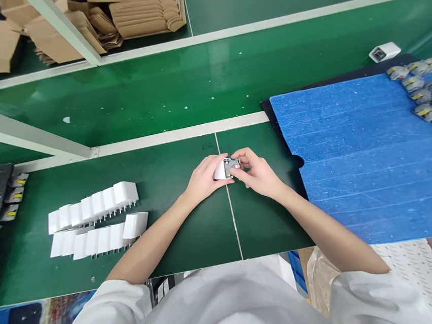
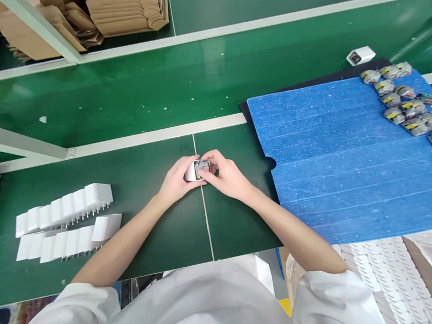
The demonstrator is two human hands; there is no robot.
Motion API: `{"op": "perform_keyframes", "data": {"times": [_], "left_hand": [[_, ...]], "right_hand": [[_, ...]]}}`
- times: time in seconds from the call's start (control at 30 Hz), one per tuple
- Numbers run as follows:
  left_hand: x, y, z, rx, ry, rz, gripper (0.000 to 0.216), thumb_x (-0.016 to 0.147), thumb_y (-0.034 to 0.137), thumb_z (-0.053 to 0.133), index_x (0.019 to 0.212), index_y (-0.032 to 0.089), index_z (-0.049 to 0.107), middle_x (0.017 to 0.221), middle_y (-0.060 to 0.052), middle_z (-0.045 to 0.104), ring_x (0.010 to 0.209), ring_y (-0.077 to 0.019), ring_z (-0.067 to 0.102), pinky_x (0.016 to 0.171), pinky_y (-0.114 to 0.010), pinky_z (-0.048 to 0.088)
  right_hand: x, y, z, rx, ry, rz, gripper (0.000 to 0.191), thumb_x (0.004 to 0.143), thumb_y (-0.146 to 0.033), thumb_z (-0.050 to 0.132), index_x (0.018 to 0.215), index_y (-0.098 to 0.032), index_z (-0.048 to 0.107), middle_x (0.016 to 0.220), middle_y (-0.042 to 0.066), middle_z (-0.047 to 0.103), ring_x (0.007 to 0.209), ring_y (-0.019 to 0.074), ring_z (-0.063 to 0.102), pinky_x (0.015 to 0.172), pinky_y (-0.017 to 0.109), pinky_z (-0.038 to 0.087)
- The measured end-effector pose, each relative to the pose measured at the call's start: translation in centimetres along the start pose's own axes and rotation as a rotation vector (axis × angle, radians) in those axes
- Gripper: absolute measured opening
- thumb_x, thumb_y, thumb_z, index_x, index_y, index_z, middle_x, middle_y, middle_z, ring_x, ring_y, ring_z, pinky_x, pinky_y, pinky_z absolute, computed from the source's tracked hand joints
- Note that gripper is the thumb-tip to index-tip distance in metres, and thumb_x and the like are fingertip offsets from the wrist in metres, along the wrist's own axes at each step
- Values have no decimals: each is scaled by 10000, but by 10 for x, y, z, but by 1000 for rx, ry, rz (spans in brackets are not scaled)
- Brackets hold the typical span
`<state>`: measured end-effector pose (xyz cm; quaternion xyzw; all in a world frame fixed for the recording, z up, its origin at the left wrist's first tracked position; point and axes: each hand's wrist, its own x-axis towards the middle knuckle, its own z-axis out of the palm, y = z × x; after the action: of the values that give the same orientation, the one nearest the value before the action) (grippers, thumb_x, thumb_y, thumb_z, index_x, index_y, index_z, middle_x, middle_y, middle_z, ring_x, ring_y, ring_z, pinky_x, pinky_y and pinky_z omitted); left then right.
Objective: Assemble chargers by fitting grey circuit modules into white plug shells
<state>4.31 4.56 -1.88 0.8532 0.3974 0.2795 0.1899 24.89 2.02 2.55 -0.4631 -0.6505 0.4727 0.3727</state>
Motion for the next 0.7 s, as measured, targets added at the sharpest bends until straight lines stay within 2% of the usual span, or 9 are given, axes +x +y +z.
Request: {"op": "perform_keyframes", "data": {"times": [0.13, 0.37, 0.7], "left_hand": [[0, -1, -1, -85, -33, 14, 691, 804, 473, 832, 1385, 236, 543, 1251, -114, 687, 1134, -271, 673, 946, -392, 577], [1, 0, -1, -77, -61, -23, 690, 801, 481, 832, 1386, 248, 552, 1262, -114, 680, 1151, -280, 668, 950, -401, 577], [2, -1, 0, -50, -55, -29, 696, 808, 522, 813, 1388, 240, 552, 1260, -117, 686, 1140, -284, 675, 932, -392, 584]], "right_hand": [[0, -2, 0, 56, -1, 81, 268, 944, -476, 583, 997, -226, 503, 740, -36, 595, 517, 87, 521, 413, 192, 429], [2, -4, 4, 45, 60, 118, 236, 900, -432, 603, 923, -228, 488, 658, -58, 556, 467, 92, 514, 373, 195, 413], [3, -7, 10, -20, 141, 131, 177, 905, -367, 583, 877, -241, 463, 595, -71, 501, 491, 107, 490, 478, 228, 372]]}}
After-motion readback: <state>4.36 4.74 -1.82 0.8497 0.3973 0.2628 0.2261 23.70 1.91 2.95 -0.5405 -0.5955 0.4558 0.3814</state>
